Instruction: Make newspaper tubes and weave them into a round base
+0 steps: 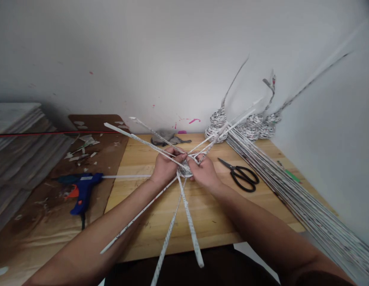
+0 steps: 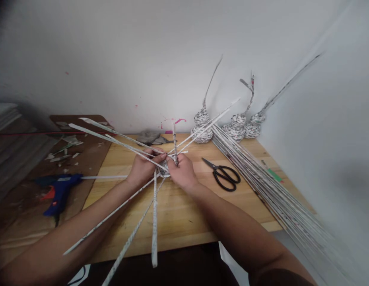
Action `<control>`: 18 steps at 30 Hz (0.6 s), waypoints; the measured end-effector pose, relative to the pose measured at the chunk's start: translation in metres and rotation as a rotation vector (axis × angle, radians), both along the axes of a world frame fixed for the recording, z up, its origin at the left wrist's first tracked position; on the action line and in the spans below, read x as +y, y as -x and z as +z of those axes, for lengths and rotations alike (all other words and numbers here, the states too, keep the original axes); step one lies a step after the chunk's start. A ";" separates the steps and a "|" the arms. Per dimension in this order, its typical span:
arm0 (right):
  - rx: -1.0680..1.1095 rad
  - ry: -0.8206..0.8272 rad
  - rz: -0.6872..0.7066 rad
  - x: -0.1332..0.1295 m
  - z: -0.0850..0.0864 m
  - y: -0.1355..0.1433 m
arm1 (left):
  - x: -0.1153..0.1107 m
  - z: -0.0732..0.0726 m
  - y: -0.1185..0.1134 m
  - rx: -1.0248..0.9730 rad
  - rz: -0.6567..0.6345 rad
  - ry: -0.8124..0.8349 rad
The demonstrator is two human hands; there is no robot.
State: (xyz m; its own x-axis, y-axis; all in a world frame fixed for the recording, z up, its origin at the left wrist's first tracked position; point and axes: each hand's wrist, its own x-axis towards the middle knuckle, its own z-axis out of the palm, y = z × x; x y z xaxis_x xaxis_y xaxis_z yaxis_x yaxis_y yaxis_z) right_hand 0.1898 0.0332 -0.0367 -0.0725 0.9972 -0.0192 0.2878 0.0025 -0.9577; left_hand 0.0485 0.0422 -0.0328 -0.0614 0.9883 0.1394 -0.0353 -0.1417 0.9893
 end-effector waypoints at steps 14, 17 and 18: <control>0.020 -0.100 0.041 0.005 -0.005 -0.004 | 0.003 -0.005 -0.001 -0.086 -0.046 0.067; 0.085 -0.053 0.036 0.005 -0.005 -0.001 | 0.002 -0.002 -0.001 -0.017 0.025 0.034; 0.123 -0.038 0.026 0.005 -0.005 -0.001 | 0.002 -0.002 -0.001 -0.016 0.048 0.031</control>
State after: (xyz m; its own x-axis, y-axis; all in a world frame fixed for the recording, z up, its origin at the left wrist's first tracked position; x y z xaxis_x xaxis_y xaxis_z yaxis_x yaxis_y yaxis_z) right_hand 0.1904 0.0385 -0.0414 -0.0978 0.9948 0.0294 0.1673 0.0455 -0.9849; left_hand 0.0497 0.0440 -0.0345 -0.1109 0.9880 0.1079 -0.0448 -0.1134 0.9925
